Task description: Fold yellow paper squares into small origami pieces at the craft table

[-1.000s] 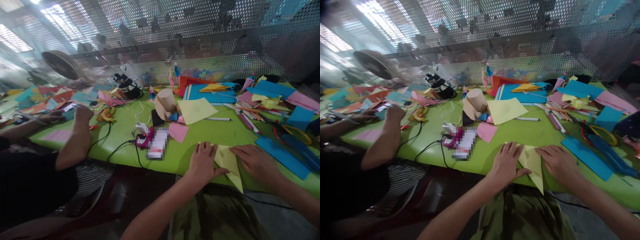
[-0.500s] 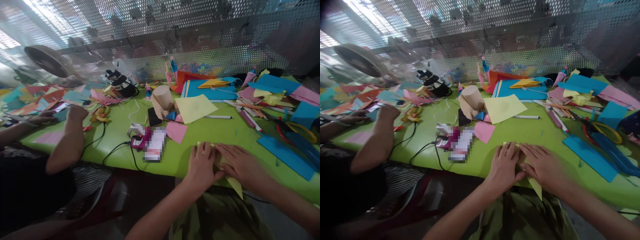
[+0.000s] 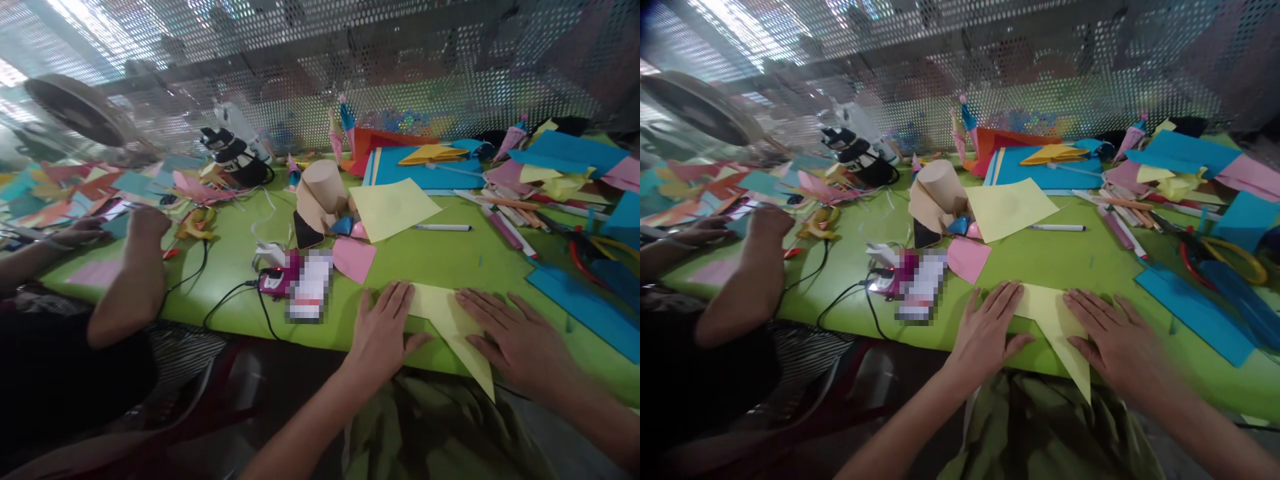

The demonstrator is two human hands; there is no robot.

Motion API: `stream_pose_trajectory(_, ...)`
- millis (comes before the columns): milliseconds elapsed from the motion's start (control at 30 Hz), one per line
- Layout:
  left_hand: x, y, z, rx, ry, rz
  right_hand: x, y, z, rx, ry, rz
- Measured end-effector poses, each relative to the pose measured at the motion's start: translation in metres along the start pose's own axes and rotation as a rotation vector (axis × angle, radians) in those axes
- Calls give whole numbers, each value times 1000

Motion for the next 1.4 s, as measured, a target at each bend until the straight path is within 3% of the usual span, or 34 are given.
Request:
stream_pose_trajectory(267, -1, -2, -1, 68, 16, -53, 3, 8, -14, -29, 55, -38)
stream_pose_trajectory(467, 1, -6, -1, 74, 40, -99, 16, 13, -9, 12, 120, -85)
stream_pose_trajectory(633, 5, -3, -7, 72, 167, -139, 21, 12, 2, 90, 216, -130)
stream_pose_trajectory(767, 6, 16, -20, -17, 291, -245, 20, 13, 7, 93, 246, -129)
stream_pose_trajectory(867, 3, 36, -24, -117, 277, -303, 25, 20, 10, -37, 236, -33)
stream_pose_trajectory(1067, 2, 56, -12, -166, 125, -290, 38, 40, 17, -580, 104, 429)
stream_pose_trajectory(1333, 9, 61, 3, -173, 8, -235, 32, 47, 19, -771, 189, 1150)
stream_pose_trajectory(1400, 9, 61, 7, -189, -18, -211, 32, 43, 17, -806, 199, 1235)
Point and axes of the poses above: each hand's wrist, its own z-axis towards the middle knuckle, its own x-axis out of the back of the hand, y = z × x, the point moved 2 cm from there along z, towards the middle knuckle, and after that the axes turned 2 degrees about x, right-handed, at the moved point
